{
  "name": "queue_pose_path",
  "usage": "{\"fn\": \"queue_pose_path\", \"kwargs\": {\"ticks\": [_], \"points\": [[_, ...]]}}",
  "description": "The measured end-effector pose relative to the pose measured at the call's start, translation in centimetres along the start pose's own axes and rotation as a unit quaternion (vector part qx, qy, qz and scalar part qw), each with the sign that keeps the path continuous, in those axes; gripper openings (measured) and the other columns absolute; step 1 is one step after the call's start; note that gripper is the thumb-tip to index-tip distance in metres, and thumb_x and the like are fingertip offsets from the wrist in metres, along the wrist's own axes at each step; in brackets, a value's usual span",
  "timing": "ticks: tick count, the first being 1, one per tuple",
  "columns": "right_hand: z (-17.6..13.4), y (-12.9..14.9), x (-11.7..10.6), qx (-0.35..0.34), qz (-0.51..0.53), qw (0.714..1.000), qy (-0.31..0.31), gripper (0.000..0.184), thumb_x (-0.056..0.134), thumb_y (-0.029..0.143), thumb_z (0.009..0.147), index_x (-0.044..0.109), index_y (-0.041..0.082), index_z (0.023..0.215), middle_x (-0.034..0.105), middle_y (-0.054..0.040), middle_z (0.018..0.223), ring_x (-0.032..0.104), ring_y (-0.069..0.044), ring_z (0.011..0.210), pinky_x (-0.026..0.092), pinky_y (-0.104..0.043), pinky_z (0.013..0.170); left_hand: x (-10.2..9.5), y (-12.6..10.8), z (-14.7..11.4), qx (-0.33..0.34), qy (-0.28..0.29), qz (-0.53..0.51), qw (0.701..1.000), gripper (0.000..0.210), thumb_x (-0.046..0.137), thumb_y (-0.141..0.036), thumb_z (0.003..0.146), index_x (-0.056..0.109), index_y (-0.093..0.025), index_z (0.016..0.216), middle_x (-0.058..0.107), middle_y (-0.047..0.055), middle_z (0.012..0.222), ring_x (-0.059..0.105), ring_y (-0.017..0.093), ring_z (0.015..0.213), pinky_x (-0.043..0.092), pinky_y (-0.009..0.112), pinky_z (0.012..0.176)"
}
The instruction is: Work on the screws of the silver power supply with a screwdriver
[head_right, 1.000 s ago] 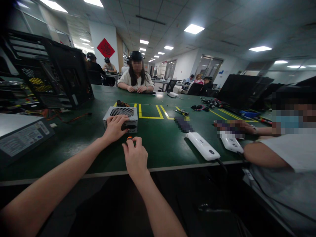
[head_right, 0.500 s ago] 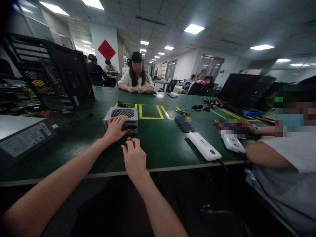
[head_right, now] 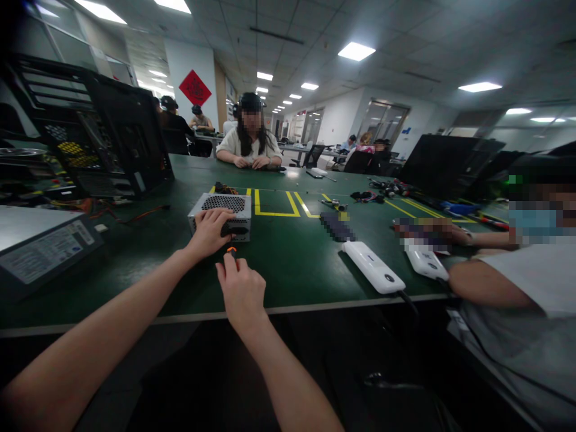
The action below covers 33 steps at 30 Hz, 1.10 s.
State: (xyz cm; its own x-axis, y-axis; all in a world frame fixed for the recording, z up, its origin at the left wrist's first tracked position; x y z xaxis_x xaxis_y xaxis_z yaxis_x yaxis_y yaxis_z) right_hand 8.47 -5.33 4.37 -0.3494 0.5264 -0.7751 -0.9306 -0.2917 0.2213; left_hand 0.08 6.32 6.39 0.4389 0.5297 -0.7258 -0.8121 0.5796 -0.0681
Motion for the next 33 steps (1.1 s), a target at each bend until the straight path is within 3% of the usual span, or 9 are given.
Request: {"fn": "queue_pose_path", "kwargs": {"ticks": [2, 7, 10, 15, 19, 22, 26, 30, 33], "points": [[0.0, 0.2, 0.1, 0.001, 0.002, 1.0, 0.006, 0.028, 0.043, 0.035, 0.089, 0.056, 0.019, 0.109, 0.062, -0.0087, 0.096, 0.063, -0.016, 0.066, 0.05, -0.025, 0.055, 0.0, -0.1, -0.1, -0.002, 0.001, 0.001, 1.0, 0.044, 0.06, -0.02, 0.071, 0.049, -0.022, 0.113, 0.054, 0.008, 0.123, 0.042, 0.026, 0.116, 0.025, 0.043, 0.094], [-0.1, 1.5, 0.2, -0.062, 0.015, 0.998, 0.019, 0.035, 0.047, 0.011, 0.081, 0.05, 0.014, 0.115, 0.049, -0.0142, 0.122, 0.061, -0.018, 0.09, 0.053, -0.03, 0.075, 0.1, 0.0, -0.1, -0.011, 0.003, 0.006, 1.0, 0.042, 0.059, -0.021, 0.073, 0.049, -0.022, 0.113, 0.053, 0.008, 0.124, 0.042, 0.027, 0.116, 0.024, 0.044, 0.095], [-0.1, 1.5, 0.4, -0.073, 0.021, 0.997, 0.021, 0.031, 0.043, 0.009, 0.083, 0.052, 0.015, 0.112, 0.052, -0.0117, 0.121, 0.062, -0.016, 0.09, 0.053, -0.027, 0.075, 0.0, -0.1, -0.1, -0.008, 0.0, 0.008, 1.0, 0.041, 0.058, -0.021, 0.073, 0.049, -0.022, 0.113, 0.053, 0.008, 0.124, 0.042, 0.026, 0.117, 0.023, 0.043, 0.095], [0.2, -0.1, -0.4, -0.006, 0.031, 0.999, -0.025, 0.026, 0.038, 0.02, 0.091, 0.056, 0.016, 0.109, 0.06, -0.0098, 0.114, 0.065, -0.014, 0.08, 0.053, -0.023, 0.064, -0.1, -0.3, -0.1, -0.005, -0.005, 0.005, 1.0, 0.042, 0.058, -0.019, 0.072, 0.049, -0.022, 0.113, 0.053, 0.007, 0.124, 0.042, 0.026, 0.117, 0.023, 0.043, 0.096], [0.2, -0.2, -0.2, 0.005, 0.047, 0.999, -0.005, 0.023, 0.043, 0.02, 0.088, 0.056, 0.018, 0.106, 0.058, -0.0093, 0.112, 0.064, -0.015, 0.079, 0.054, -0.027, 0.066, 0.0, -0.2, -0.1, -0.008, -0.004, 0.006, 1.0, 0.042, 0.059, -0.02, 0.072, 0.049, -0.022, 0.113, 0.053, 0.007, 0.123, 0.042, 0.026, 0.117, 0.023, 0.043, 0.096], [0.0, 0.3, 0.2, -0.012, 0.056, 0.998, 0.005, 0.027, 0.047, 0.011, 0.082, 0.054, 0.014, 0.108, 0.051, -0.0139, 0.117, 0.061, -0.018, 0.09, 0.054, -0.031, 0.074, 0.1, -0.1, -0.1, -0.008, -0.004, 0.007, 1.0, 0.042, 0.06, -0.021, 0.072, 0.049, -0.022, 0.113, 0.053, 0.007, 0.124, 0.042, 0.026, 0.117, 0.023, 0.043, 0.096], [-0.2, 1.1, 0.1, -0.057, 0.047, 0.997, -0.006, 0.029, 0.041, 0.006, 0.083, 0.054, 0.011, 0.108, 0.054, -0.0146, 0.116, 0.057, -0.02, 0.101, 0.052, -0.033, 0.083, 0.2, 0.0, -0.1, -0.01, -0.001, 0.001, 1.0, 0.043, 0.059, -0.021, 0.072, 0.049, -0.022, 0.113, 0.053, 0.007, 0.124, 0.042, 0.026, 0.117, 0.023, 0.043, 0.096], [0.0, 0.9, -0.4, -0.06, 0.023, 0.998, -0.01, 0.028, 0.038, 0.013, 0.09, 0.053, 0.013, 0.113, 0.055, -0.014, 0.121, 0.062, -0.017, 0.091, 0.053, -0.027, 0.074, 0.1, -0.1, -0.1, -0.007, -0.005, 0.004, 1.0, 0.043, 0.059, -0.02, 0.072, 0.049, -0.022, 0.113, 0.053, 0.008, 0.123, 0.042, 0.027, 0.117, 0.023, 0.044, 0.096], [0.3, 0.3, -0.5, -0.02, 0.012, 1.0, 0.012, 0.026, 0.042, 0.027, 0.091, 0.055, 0.017, 0.111, 0.063, -0.0102, 0.104, 0.065, -0.016, 0.077, 0.052, -0.024, 0.061, 0.1, -0.1, -0.1, -0.01, -0.003, 0.005, 1.0, 0.043, 0.059, -0.02, 0.072, 0.049, -0.021, 0.114, 0.053, 0.008, 0.124, 0.042, 0.026, 0.117, 0.023, 0.044, 0.096]]}}
Point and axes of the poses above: each hand's wrist, its own z-axis towards the middle knuckle, its own x-axis out of the palm, y = z × x, the point moved 9 cm from there along z, towards the middle knuckle
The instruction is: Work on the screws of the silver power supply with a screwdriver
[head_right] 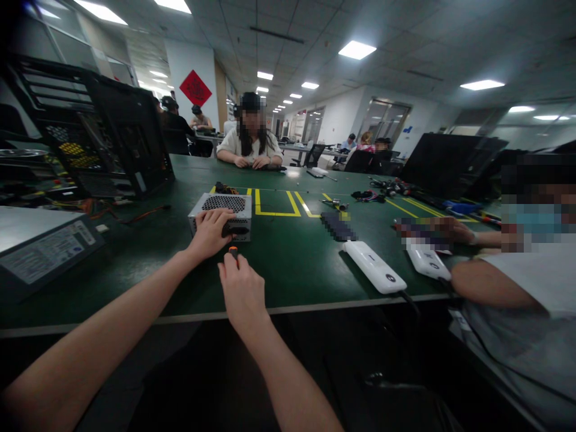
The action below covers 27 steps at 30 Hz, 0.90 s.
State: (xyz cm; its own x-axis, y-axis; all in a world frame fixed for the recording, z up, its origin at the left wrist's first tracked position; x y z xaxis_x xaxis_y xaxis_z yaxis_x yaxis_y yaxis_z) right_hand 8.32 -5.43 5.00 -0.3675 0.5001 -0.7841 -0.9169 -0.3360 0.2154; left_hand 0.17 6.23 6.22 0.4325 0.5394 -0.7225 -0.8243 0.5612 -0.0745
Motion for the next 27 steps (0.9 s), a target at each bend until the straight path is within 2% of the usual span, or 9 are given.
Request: {"fn": "queue_pose_path", "kwargs": {"ticks": [3, 6, 9, 12, 15, 19, 22, 25, 27], "points": [[0.1, -0.2, 0.3, 0.029, -0.008, 0.999, 0.034, 0.026, 0.047, 0.032, 0.089, 0.054, 0.019, 0.11, 0.062, -0.0065, 0.09, 0.063, -0.015, 0.067, 0.05, -0.024, 0.054, 0.0, -0.1, 0.0, 0.0, 0.004, 0.0, 1.0, 0.042, 0.059, -0.02, 0.072, 0.049, -0.021, 0.113, 0.053, 0.007, 0.124, 0.042, 0.026, 0.117, 0.023, 0.043, 0.096], [0.0, 0.5, 0.5, 0.009, -0.009, 0.999, 0.043, 0.027, 0.048, 0.015, 0.084, 0.052, 0.017, 0.111, 0.058, -0.0089, 0.098, 0.061, -0.017, 0.077, 0.052, -0.027, 0.063, 0.0, 0.0, 0.0, 0.001, 0.001, 0.004, 1.0, 0.042, 0.059, -0.021, 0.073, 0.049, -0.022, 0.113, 0.053, 0.007, 0.124, 0.043, 0.026, 0.117, 0.023, 0.043, 0.096], [-0.1, 1.0, 0.1, -0.015, 0.006, 1.0, 0.003, 0.033, 0.049, 0.007, 0.078, 0.052, 0.014, 0.11, 0.054, -0.0125, 0.11, 0.056, -0.021, 0.094, 0.052, -0.032, 0.077, 0.0, 0.1, 0.0, 0.0, -0.003, 0.002, 1.0, 0.041, 0.06, -0.022, 0.072, 0.05, -0.022, 0.112, 0.054, 0.007, 0.123, 0.043, 0.026, 0.116, 0.024, 0.043, 0.095], [-0.1, 0.9, -0.6, -0.032, 0.019, 0.998, -0.05, 0.023, 0.048, 0.009, 0.082, 0.055, 0.013, 0.104, 0.058, -0.0113, 0.11, 0.055, -0.021, 0.096, 0.05, -0.033, 0.082, 0.0, 0.1, 0.0, 0.004, -0.008, 0.003, 1.0, 0.041, 0.06, -0.022, 0.072, 0.05, -0.022, 0.112, 0.054, 0.007, 0.122, 0.044, 0.026, 0.115, 0.025, 0.043, 0.094], [0.1, 0.0, -1.0, -0.019, 0.02, 0.997, -0.079, 0.02, 0.042, 0.016, 0.089, 0.058, 0.014, 0.101, 0.063, -0.0092, 0.1, 0.059, -0.017, 0.087, 0.05, -0.028, 0.075, 0.0, 0.0, 0.0, 0.004, -0.008, 0.003, 1.0, 0.042, 0.06, -0.021, 0.072, 0.049, -0.022, 0.112, 0.054, 0.008, 0.122, 0.044, 0.026, 0.115, 0.025, 0.043, 0.094], [0.4, -1.4, -0.8, 0.025, 0.026, 0.998, -0.057, 0.023, 0.041, 0.027, 0.091, 0.059, 0.016, 0.101, 0.063, -0.0053, 0.086, 0.061, -0.014, 0.072, 0.049, -0.024, 0.064, 0.1, 0.1, 0.0, -0.005, 0.002, 0.003, 1.0, 0.043, 0.058, -0.019, 0.072, 0.049, -0.022, 0.113, 0.053, 0.008, 0.124, 0.042, 0.026, 0.117, 0.024, 0.043, 0.096], [0.2, -1.1, -0.4, 0.026, 0.04, 0.999, -0.021, 0.021, 0.047, 0.023, 0.088, 0.057, 0.016, 0.105, 0.059, -0.0081, 0.099, 0.061, -0.016, 0.08, 0.051, -0.026, 0.067, 0.1, 0.1, 0.0, -0.005, 0.005, 0.0, 1.0, 0.044, 0.058, -0.02, 0.072, 0.049, -0.023, 0.114, 0.052, 0.008, 0.125, 0.042, 0.026, 0.117, 0.023, 0.044, 0.096], [0.0, 0.3, 0.1, -0.008, 0.042, 0.999, 0.003, 0.028, 0.047, 0.01, 0.083, 0.053, 0.015, 0.109, 0.051, -0.013, 0.117, 0.058, -0.019, 0.096, 0.052, -0.03, 0.076, 0.0, 0.1, 0.0, -0.006, 0.003, -0.004, 1.0, 0.043, 0.058, -0.021, 0.072, 0.049, -0.023, 0.114, 0.053, 0.008, 0.124, 0.042, 0.027, 0.117, 0.024, 0.044, 0.096], [-0.1, 1.1, 0.2, -0.029, 0.038, 0.999, 0.009, 0.031, 0.043, 0.006, 0.083, 0.051, 0.014, 0.111, 0.051, -0.0142, 0.119, 0.056, -0.02, 0.103, 0.052, -0.031, 0.079, 0.0, 0.1, 0.0, -0.009, 0.005, -0.006, 1.0, 0.043, 0.058, -0.021, 0.072, 0.049, -0.023, 0.114, 0.053, 0.008, 0.124, 0.042, 0.027, 0.117, 0.024, 0.045, 0.096]]}}
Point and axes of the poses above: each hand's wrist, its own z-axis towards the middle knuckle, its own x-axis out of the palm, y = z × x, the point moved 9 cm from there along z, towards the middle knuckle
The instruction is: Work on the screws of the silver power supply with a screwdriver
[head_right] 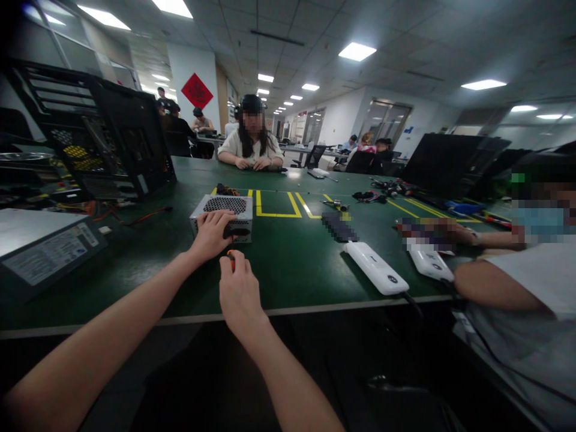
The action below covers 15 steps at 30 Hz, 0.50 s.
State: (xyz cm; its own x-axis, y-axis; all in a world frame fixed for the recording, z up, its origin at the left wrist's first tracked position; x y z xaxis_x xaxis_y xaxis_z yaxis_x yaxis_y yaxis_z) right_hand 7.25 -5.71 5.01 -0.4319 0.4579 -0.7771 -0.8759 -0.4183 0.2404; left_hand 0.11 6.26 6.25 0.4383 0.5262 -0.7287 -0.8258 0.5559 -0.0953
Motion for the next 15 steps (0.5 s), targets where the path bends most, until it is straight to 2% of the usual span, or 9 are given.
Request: {"fn": "queue_pose_path", "kwargs": {"ticks": [4, 8, 12, 15], "points": [[0.3, -0.5, -0.3, 0.035, 0.002, 0.999, -0.017, 0.026, 0.042, 0.015, 0.089, 0.048, 0.012, 0.114, 0.057, -0.0133, 0.11, 0.063, -0.018, 0.091, 0.054, -0.027, 0.069, -0.1, -0.1, 0.0, 0.001, 0.004, 0.002, 1.0, 0.043, 0.058, -0.019, 0.072, 0.049, -0.023, 0.114, 0.053, 0.008, 0.125, 0.042, 0.027, 0.118, 0.024, 0.044, 0.096], [0.4, -1.4, -0.7, 0.058, 0.007, 0.998, -0.029, 0.021, 0.043, 0.025, 0.09, 0.053, 0.014, 0.106, 0.06, -0.0097, 0.104, 0.065, -0.016, 0.08, 0.053, -0.024, 0.061, -0.1, -0.2, 0.0, 0.004, -0.003, 0.006, 1.0, 0.042, 0.058, -0.02, 0.072, 0.049, -0.022, 0.114, 0.053, 0.008, 0.124, 0.043, 0.026, 0.116, 0.024, 0.044, 0.096], [0.2, -1.1, -0.5, 0.039, 0.021, 0.999, -0.017, 0.015, 0.045, 0.016, 0.087, 0.056, 0.016, 0.097, 0.054, -0.0107, 0.114, 0.062, -0.016, 0.085, 0.053, -0.028, 0.071, 0.0, 0.0, 0.0, 0.004, -0.006, 0.009, 1.0, 0.041, 0.058, -0.021, 0.073, 0.049, -0.022, 0.113, 0.053, 0.007, 0.124, 0.043, 0.026, 0.117, 0.024, 0.044, 0.096], [0.0, -0.2, -0.2, 0.003, 0.014, 1.0, 0.001, 0.022, 0.042, 0.006, 0.082, 0.055, 0.014, 0.098, 0.051, -0.0135, 0.116, 0.058, -0.019, 0.097, 0.05, -0.033, 0.083, 0.0, 0.0, 0.0, 0.005, -0.007, 0.01, 1.0, 0.04, 0.058, -0.021, 0.073, 0.05, -0.021, 0.112, 0.054, 0.008, 0.124, 0.043, 0.026, 0.117, 0.024, 0.044, 0.096]]}}
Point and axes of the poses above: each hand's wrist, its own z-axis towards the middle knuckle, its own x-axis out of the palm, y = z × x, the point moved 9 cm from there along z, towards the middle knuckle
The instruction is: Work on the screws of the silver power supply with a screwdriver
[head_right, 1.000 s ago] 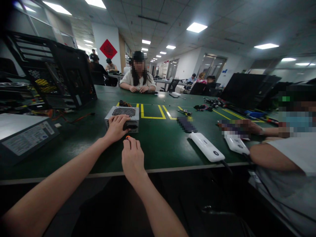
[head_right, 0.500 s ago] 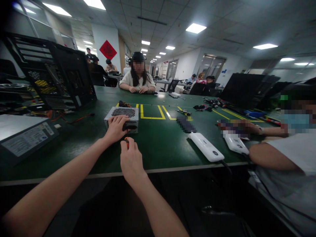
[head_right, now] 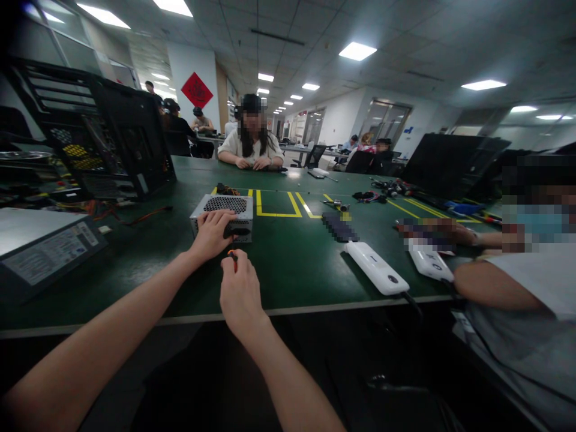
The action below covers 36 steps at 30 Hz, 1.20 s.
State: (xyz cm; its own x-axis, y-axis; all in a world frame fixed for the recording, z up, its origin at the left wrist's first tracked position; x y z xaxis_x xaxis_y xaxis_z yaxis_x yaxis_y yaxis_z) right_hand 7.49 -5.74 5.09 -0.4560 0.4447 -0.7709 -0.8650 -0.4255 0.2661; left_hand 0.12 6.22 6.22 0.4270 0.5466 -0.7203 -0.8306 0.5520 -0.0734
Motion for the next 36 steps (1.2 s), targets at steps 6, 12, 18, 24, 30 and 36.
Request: {"fn": "queue_pose_path", "kwargs": {"ticks": [6, 12, 18, 24, 30, 36], "points": [[0.3, -0.5, -0.4, 0.005, -0.002, 1.0, -0.026, 0.026, 0.039, 0.011, 0.088, 0.055, 0.015, 0.108, 0.057, -0.0111, 0.114, 0.061, -0.016, 0.095, 0.052, -0.027, 0.077, 0.0, -0.1, 0.0, 0.001, 0.006, 0.001, 1.0, 0.041, 0.058, -0.021, 0.073, 0.049, -0.022, 0.113, 0.053, 0.008, 0.125, 0.042, 0.027, 0.118, 0.024, 0.044, 0.096], [0.3, -2.3, -0.9, 0.048, 0.002, 0.997, -0.055, 0.02, 0.044, 0.027, 0.09, 0.061, 0.02, 0.099, 0.061, -0.0069, 0.106, 0.063, -0.014, 0.085, 0.051, -0.024, 0.071, 0.1, 0.0, 0.0, -0.006, 0.008, -0.007, 1.0, 0.044, 0.058, -0.019, 0.072, 0.049, -0.023, 0.114, 0.053, 0.008, 0.125, 0.041, 0.027, 0.118, 0.023, 0.044, 0.097], [0.0, -0.2, -0.4, -0.028, -0.012, 0.999, -0.012, 0.026, 0.046, 0.01, 0.083, 0.056, 0.015, 0.106, 0.052, -0.0123, 0.119, 0.057, -0.019, 0.1, 0.049, -0.032, 0.086, 0.0, -0.2, 0.0, 0.0, 0.003, 0.005, 1.0, 0.042, 0.058, -0.022, 0.073, 0.049, -0.022, 0.114, 0.053, 0.008, 0.124, 0.043, 0.027, 0.117, 0.024, 0.045, 0.097], [0.5, -1.3, -0.9, 0.02, -0.018, 0.998, -0.053, 0.026, 0.038, 0.023, 0.092, 0.057, 0.015, 0.107, 0.062, -0.0101, 0.106, 0.064, -0.014, 0.084, 0.052, -0.022, 0.067, 0.0, -0.1, 0.0, -0.005, 0.012, 0.002, 1.0, 0.043, 0.058, -0.021, 0.073, 0.049, -0.022, 0.115, 0.053, 0.009, 0.125, 0.042, 0.027, 0.118, 0.023, 0.045, 0.097], [0.2, -0.9, -0.5, 0.016, -0.014, 1.0, -0.016, 0.019, 0.047, 0.02, 0.087, 0.058, 0.018, 0.103, 0.054, -0.0108, 0.117, 0.063, -0.016, 0.087, 0.053, -0.028, 0.074, 0.0, -0.1, 0.0, -0.007, 0.008, 0.003, 1.0, 0.043, 0.058, -0.021, 0.072, 0.05, -0.023, 0.114, 0.053, 0.009, 0.125, 0.042, 0.027, 0.118, 0.024, 0.045, 0.097], [0.0, 0.3, 0.2, -0.021, -0.014, 1.0, 0.007, 0.027, 0.04, 0.006, 0.083, 0.053, 0.014, 0.106, 0.052, -0.0146, 0.119, 0.057, -0.02, 0.104, 0.05, -0.033, 0.084, -0.1, -0.2, 0.0, 0.003, 0.003, 0.01, 1.0, 0.041, 0.058, -0.021, 0.072, 0.05, -0.022, 0.113, 0.053, 0.008, 0.124, 0.042, 0.027, 0.118, 0.024, 0.044, 0.096]]}}
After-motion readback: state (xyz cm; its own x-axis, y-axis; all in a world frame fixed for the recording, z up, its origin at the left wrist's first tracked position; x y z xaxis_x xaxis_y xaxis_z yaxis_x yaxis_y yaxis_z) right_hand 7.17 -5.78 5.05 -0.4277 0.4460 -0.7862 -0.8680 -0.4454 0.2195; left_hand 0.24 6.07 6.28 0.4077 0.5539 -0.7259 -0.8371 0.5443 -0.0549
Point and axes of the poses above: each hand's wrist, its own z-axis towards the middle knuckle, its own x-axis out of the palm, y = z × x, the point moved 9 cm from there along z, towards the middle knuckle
